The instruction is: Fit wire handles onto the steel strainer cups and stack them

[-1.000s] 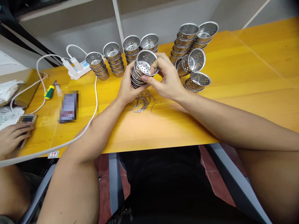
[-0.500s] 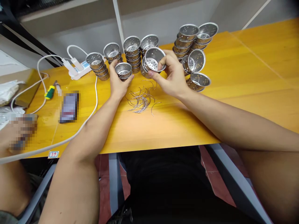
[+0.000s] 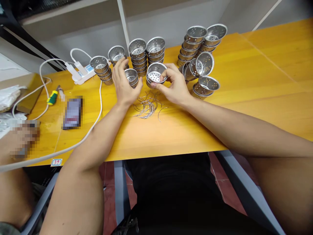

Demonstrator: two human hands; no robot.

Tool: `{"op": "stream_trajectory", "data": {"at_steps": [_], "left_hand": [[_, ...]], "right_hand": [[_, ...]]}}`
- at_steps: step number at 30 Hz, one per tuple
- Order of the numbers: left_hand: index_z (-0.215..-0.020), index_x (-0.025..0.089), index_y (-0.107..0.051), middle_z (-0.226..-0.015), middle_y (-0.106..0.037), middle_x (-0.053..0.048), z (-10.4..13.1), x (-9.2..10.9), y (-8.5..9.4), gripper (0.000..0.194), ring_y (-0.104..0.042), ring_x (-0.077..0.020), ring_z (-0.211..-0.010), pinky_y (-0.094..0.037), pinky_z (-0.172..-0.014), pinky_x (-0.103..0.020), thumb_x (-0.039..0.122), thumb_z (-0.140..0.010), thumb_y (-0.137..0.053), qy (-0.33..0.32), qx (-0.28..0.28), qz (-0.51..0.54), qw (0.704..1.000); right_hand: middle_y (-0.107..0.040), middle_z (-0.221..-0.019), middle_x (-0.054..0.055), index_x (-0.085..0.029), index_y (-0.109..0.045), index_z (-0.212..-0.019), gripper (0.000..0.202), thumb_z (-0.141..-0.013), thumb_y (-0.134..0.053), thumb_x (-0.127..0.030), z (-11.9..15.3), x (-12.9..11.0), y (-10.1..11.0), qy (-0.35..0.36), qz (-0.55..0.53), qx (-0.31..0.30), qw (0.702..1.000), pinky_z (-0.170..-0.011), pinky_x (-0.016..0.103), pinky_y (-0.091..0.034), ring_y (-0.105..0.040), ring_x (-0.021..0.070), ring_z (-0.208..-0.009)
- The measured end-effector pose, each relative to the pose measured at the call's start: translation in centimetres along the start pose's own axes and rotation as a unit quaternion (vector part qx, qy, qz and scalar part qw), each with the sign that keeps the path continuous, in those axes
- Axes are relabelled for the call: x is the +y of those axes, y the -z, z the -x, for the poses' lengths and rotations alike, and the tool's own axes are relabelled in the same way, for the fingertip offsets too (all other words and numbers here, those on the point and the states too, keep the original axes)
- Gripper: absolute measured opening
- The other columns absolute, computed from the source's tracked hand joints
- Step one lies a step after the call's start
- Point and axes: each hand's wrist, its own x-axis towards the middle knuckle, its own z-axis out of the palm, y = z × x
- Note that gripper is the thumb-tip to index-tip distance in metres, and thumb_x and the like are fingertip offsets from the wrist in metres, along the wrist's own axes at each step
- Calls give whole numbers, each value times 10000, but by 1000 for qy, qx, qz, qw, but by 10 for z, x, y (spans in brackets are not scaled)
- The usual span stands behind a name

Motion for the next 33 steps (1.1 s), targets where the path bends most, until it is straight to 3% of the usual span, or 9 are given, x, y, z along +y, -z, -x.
{"op": "stream_trajectory", "data": {"at_steps": [2, 5, 8, 13, 19, 22, 26, 30, 33], "left_hand": [[-1638, 374, -500, -1853, -465, -104, 3, 20, -4, 813, -344, -410, -1857, -158, -1609, -661, 736, -987, -827, -44, -38, 12, 998], [-1689, 380, -436, -1823, -501, -120, 12, 33, -18, 953, -440, -431, -1803, -295, -1555, -698, 806, -941, -846, -80, -77, 19, 994], [-1755, 389, -300, -1815, -503, -139, 21, 24, -32, 1189, -525, -428, -1747, -421, -1495, -661, 885, -849, -888, -80, -94, 50, 991], [-1729, 380, -359, -1743, -598, -117, 25, 0, -42, 1072, -617, -400, -1674, -478, -1453, -627, 912, -911, -802, -69, -134, 90, 984], [-1734, 369, -330, -1695, -620, -121, 24, -7, -44, 993, -679, -349, -1603, -518, -1420, -573, 824, -984, -793, -96, -181, 131, 970], [-1747, 366, -296, -1719, -561, -128, 24, -14, -41, 991, -612, -358, -1653, -440, -1475, -596, 816, -1002, -770, -99, -156, 113, 976], [-1758, 372, -254, -1702, -520, -126, 20, -18, -35, 994, -549, -393, -1684, -361, -1517, -645, 807, -1011, -744, -91, -88, 95, 987], [-1734, 422, -239, -1707, -502, -121, 16, -6, -29, 968, -551, -396, -1697, -383, -1519, -627, 828, -1001, -723, -44, -39, 62, 996], [-1723, 416, -237, -1708, -513, -135, 15, 4, -27, 980, -547, -408, -1711, -370, -1525, -653, 878, -990, -694, -19, -29, 45, 998]], "right_hand": [[-691, -1466, 155, -264, -690, -1072, 660, -965, -791, -908, -2, 2, 0, -7, -4, 6, 1000, -1198, 627, -625, -650, 389, -1405], [-705, -1423, 148, -264, -685, -1041, 662, -974, -774, -917, -3, 1, 0, -13, -23, 19, 999, -1200, 605, -624, -662, 372, -1382], [-731, -1372, 142, -258, -681, -976, 654, -975, -787, -903, -2, -7, -3, -8, -55, 19, 998, -1207, 604, -612, -694, 358, -1329], [-783, -1197, 119, -257, -714, -901, 668, -952, -803, -917, -2, -19, -8, -7, -109, -20, 994, -1225, 625, -595, -736, 339, -1235], [-748, -1257, 119, -271, -672, -900, 697, -848, -889, -931, -14, -7, 7, -2, -108, -9, 994, -1278, 638, -576, -695, 358, -1322], [-716, -1315, 106, -297, -661, -1089, 663, -850, -941, -848, -15, 3, 14, -9, -68, 22, 997, -1276, 628, -593, -675, 360, -1334], [-633, -1512, 137, -321, -559, -1485, 792, -891, -958, -661, -10, 8, 12, 1, -28, 55, 998, -1300, 617, -589, -631, 386, -1450], [-539, -1678, 187, -307, -464, -1661, 864, -933, -902, -468, -4, 7, 7, 8, 17, 24, 1000, -1369, 671, -509, -544, 446, -1603], [-598, -1646, 197, -279, -489, -1653, 826, -940, -894, -378, -1, 11, 1, -9, 56, -25, 998, -1378, 699, -494, -586, 442, -1568]]}}
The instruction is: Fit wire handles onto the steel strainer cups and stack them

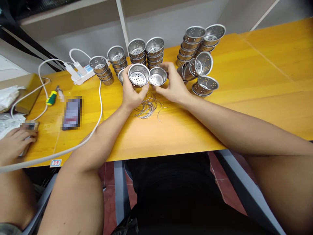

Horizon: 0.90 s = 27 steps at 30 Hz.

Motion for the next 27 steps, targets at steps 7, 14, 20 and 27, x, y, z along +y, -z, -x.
{"op": "stream_trajectory", "data": {"at_steps": [7, 14, 20, 27], "left_hand": [[-1709, 405, -247, -1772, -469, -139, 0, 2, 3, 1038, -471, -424, -1773, -278, -1568, -653, 939, -944, -701, 14, 5, 7, 1000], [-1692, 384, -288, -1777, -486, -148, 1, 8, 2, 988, -452, -409, -1790, -290, -1575, -631, 920, -967, -691, -2, -12, 7, 1000], [-1689, 396, -265, -1747, -504, -150, 1, 6, 0, 1007, -495, -418, -1759, -291, -1564, -656, 938, -955, -690, 5, 4, 6, 1000], [-1702, 405, -260, -1769, -490, -147, 1, 7, 0, 1008, -486, -409, -1775, -299, -1567, -641, 955, -960, -664, 7, -2, 2, 1000]], "right_hand": [[-675, -1529, 194, -231, -597, -1524, 667, -943, -912, -322, -6, 4, -16, -9, 35, -54, 998, -1310, 677, -543, -654, 426, -1443], [-663, -1506, 202, -195, -603, -1500, 577, -998, -867, -300, -6, -5, -22, 16, 16, -102, 995, -1255, 586, -602, -667, 384, -1421], [-723, -1229, 135, -238, -712, -1126, 81, -1050, -695, -259, -6, -28, 12, 68, 84, -149, 983, -1076, 531, -633, -714, 322, -1149], [-749, -1296, 132, -224, -788, -1109, 105, -1033, -720, -246, 6, -34, 19, 125, 109, -339, 926, -900, 428, -604, -739, 282, -1024]]}}
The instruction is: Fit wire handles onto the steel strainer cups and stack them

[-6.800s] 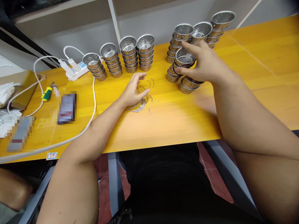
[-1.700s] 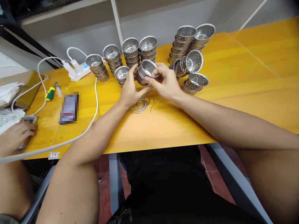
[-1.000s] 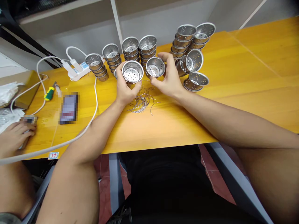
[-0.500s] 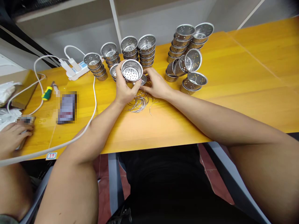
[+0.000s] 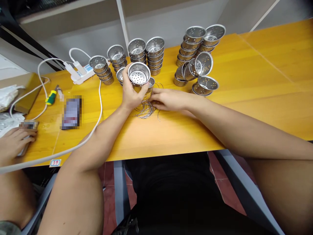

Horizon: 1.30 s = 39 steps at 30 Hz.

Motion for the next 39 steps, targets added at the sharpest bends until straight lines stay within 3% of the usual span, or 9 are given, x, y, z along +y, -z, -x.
{"op": "stream_trajectory", "data": {"at_steps": [6, 14, 20, 24, 29, 33, 39], "left_hand": [[-1706, 393, -259, -1747, -491, -147, 1, 4, -1, 1050, -490, -413, -1760, -289, -1568, -627, 991, -935, -645, -8, -2, 10, 1000], [-1751, 388, -234, -1793, -468, -150, 1, -6, 0, 1108, -489, -417, -1757, -299, -1553, -611, 988, -921, -657, -9, -22, 11, 1000], [-1780, 401, -221, -1820, -459, -138, 0, -12, -1, 1138, -475, -420, -1779, -289, -1566, -625, 993, -917, -667, -11, -17, 7, 1000], [-1763, 392, -288, -1787, -494, -135, -1, -11, 0, 1103, -477, -422, -1775, -295, -1565, -628, 967, -920, -707, -16, -17, 3, 1000], [-1618, 372, -487, -1621, -600, -119, -2, -2, 3, 1048, -612, -414, -1618, -438, -1481, -675, 972, -828, -822, -17, 3, -4, 1000], [-1479, 358, -588, -1505, -662, -98, -3, 8, 6, 989, -635, -415, -1566, -451, -1465, -728, 913, -744, -946, 1, 8, -16, 1000], [-1533, 358, -507, -1488, -682, -87, -2, -1, 0, 1020, -699, -369, -1512, -502, -1425, -647, 905, -783, -929, -5, -11, 25, 1000]], "right_hand": [[-753, -1179, 122, -212, -787, -1073, 133, -1092, -656, -226, -4, 3, -9, -20, 33, -2, 999, -869, 399, -563, -707, 259, -972], [-717, -1190, 138, -219, -680, -1089, 160, -1161, -558, -293, -2, -6, 2, 21, -3, 85, 996, -907, 421, -562, -669, 271, -1004], [-721, -1178, 121, -230, -706, -1170, 161, -1117, -554, -230, 1, 0, 8, 34, -31, 105, 993, -964, 415, -553, -685, 283, -1068], [-728, -1121, 112, -217, -738, -1150, 155, -1075, -604, -239, 2, 6, 9, 1, -4, 135, 991, -917, 417, -553, -682, 279, -985], [-742, -1141, 120, -252, -764, -1136, 202, -1136, -620, -394, 2, 15, 7, -53, -31, 183, 981, -993, 498, -606, -706, 305, -1029], [-760, -1121, 127, -273, -786, -1241, 323, -1148, -638, -545, 2, 20, 3, -75, -72, 216, 971, -1013, 552, -638, -722, 320, -1028], [-668, -829, 51, -247, -777, -1187, 552, -1118, -646, -780, 0, 25, -3, -108, -98, 296, 944, -850, 497, -669, -651, 245, -751]]}}
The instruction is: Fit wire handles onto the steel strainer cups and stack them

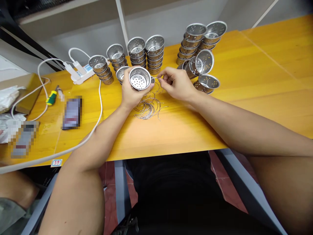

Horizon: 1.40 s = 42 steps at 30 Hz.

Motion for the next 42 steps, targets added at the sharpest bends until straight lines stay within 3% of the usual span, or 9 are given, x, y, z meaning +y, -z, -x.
{"op": "stream_trajectory", "data": {"at_steps": [3, 7, 11, 16, 20, 26, 31, 36, 42], "left_hand": [[-1618, 368, -431, -1543, -647, -91, 1, -10, -5, 1075, -676, -370, -1544, -487, -1428, -630, 888, -815, -919, -28, -6, 22, 999], [-1700, 389, -399, -1639, -566, -115, 3, -13, -7, 929, -590, -375, -1608, -457, -1448, -599, 825, -975, -783, -62, -5, 32, 998], [-1670, 375, -465, -1568, -590, -121, 3, -7, -4, 1006, -598, -391, -1552, -466, -1420, -632, 825, -880, -895, -61, 0, 0, 998], [-1508, 340, -566, -1454, -627, -96, 4, -6, -4, 962, -650, -356, -1443, -515, -1360, -624, 822, -787, -983, -60, -5, 12, 998], [-1582, 346, -441, -1489, -646, -96, 5, -7, -9, 990, -709, -319, -1410, -546, -1331, -562, 814, -861, -933, -50, -25, 40, 998], [-1687, 354, -361, -1615, -610, -121, 5, -5, -13, 1112, -664, -369, -1546, -487, -1408, -595, 853, -857, -908, -78, -57, 25, 995], [-1654, 343, -405, -1566, -609, -115, 7, -3, -17, 999, -667, -349, -1517, -540, -1363, -578, 859, -919, -842, -85, -50, 30, 995], [-1605, 348, -428, -1489, -617, -84, 9, -6, -19, 1042, -688, -336, -1444, -530, -1352, -612, 855, -840, -924, -94, -69, 40, 992], [-1625, 357, -400, -1510, -617, -88, 9, -4, -20, 1042, -692, -335, -1461, -540, -1345, -595, 844, -860, -913, -92, -94, 45, 990]], "right_hand": [[-622, -776, 22, -240, -769, -1182, 602, -1098, -675, -828, -3, 6, -2, 8, -17, 58, 998, -766, 436, -656, -605, 207, -686], [-590, -728, 8, -274, -748, -1147, 592, -1106, -643, -856, -6, 8, 0, 3, -31, 119, 992, -660, 428, -577, -511, 195, -622], [-561, -715, 8, -325, -730, -1106, 579, -1092, -615, -892, -8, 4, 2, 1, -62, 145, 987, -615, 471, -511, -465, 219, -578], [-527, -714, 3, -302, -737, -1107, 568, -1082, -670, -866, -6, -9, -3, 11, -103, 132, 986, -601, 431, -515, -462, 203, -599], [-495, -716, -11, -270, -754, -1130, 555, -1074, -734, -822, -1, -21, -9, 18, -120, 100, 988, -646, 392, -540, -468, 177, -625], [-485, -687, -22, -254, -771, -1120, 477, -1078, -777, -729, 1, -25, -15, 15, -106, 94, 990, -685, 391, -549, -462, 169, -629], [-463, -675, -28, -256, -753, -1115, 457, -1068, -788, -709, -2, -23, -14, -4, -89, 98, 991, -667, 380, -511, -438, 170, -628], [-470, -701, -25, -260, -743, -1102, 426, -1052, -820, -676, -2, -24, -14, -17, -88, 82, 993, -681, 369, -484, -446, 171, -647], [-471, -719, -14, -258, -733, -1127, 429, -1071, -789, -680, -1, -25, -15, -28, -68, 84, 994, -680, 370, -478, -458, 185, -665]]}}
